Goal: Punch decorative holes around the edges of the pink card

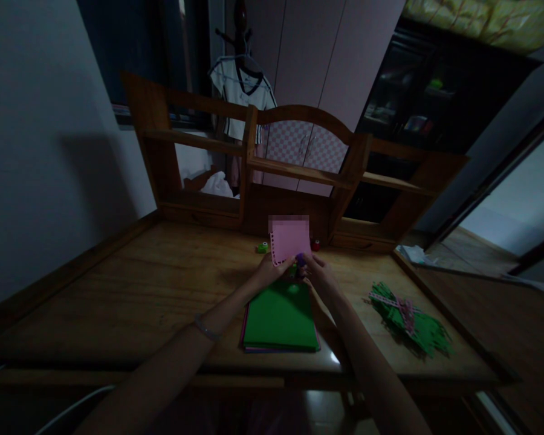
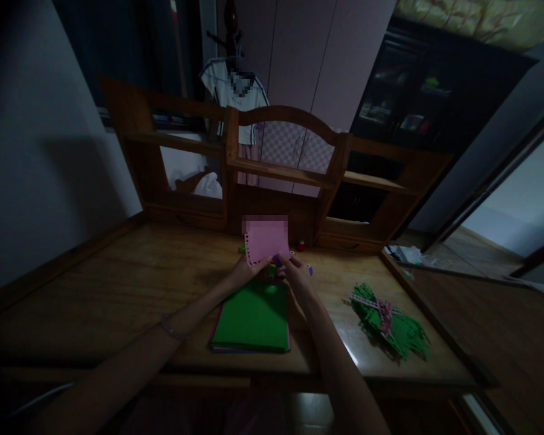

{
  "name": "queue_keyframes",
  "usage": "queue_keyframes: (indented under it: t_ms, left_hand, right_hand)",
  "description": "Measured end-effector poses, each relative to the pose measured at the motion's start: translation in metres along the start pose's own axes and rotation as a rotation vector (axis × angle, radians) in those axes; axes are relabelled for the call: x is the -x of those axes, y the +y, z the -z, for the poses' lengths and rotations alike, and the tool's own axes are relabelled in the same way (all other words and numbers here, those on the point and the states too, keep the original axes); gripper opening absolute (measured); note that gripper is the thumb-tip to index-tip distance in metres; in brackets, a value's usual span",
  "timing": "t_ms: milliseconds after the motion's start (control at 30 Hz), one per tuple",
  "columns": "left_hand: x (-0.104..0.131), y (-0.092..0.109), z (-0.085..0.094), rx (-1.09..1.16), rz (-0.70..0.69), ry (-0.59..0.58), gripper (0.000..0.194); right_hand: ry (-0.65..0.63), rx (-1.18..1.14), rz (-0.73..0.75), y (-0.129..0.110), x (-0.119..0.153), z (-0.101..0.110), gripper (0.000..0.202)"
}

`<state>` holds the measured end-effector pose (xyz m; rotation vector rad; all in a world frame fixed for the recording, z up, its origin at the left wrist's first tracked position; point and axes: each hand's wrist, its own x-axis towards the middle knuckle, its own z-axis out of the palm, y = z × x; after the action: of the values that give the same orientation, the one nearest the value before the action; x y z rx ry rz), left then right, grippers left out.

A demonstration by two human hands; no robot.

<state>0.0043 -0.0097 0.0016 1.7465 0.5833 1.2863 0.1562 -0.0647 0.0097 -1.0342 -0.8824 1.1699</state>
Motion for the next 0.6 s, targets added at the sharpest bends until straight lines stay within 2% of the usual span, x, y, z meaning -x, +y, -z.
queue_keyframes:
  t_ms: [200,467,600]
  left_hand:
    - [-0.0002,-0.003,-0.002,-0.017,0.05,0.01,0.027]
    - [0.0011,-0.0038,-0.0006,-0.012,0.03,0.005,0.026]
    - [0.0015,-0.0068,-0.0014,0.018,0.066,0.0,0.028]
  right_hand:
    - [0.041,-0.017,-0.01,0.0019,-0.0028,-0.001,0.031]
    - [0.015,-0.047,-0.029,-0.0029,0.0015,-0.002,0.032]
    - [0.014,-0.06,-0.053,-0.0017,0.0002,0.0003,0.035]
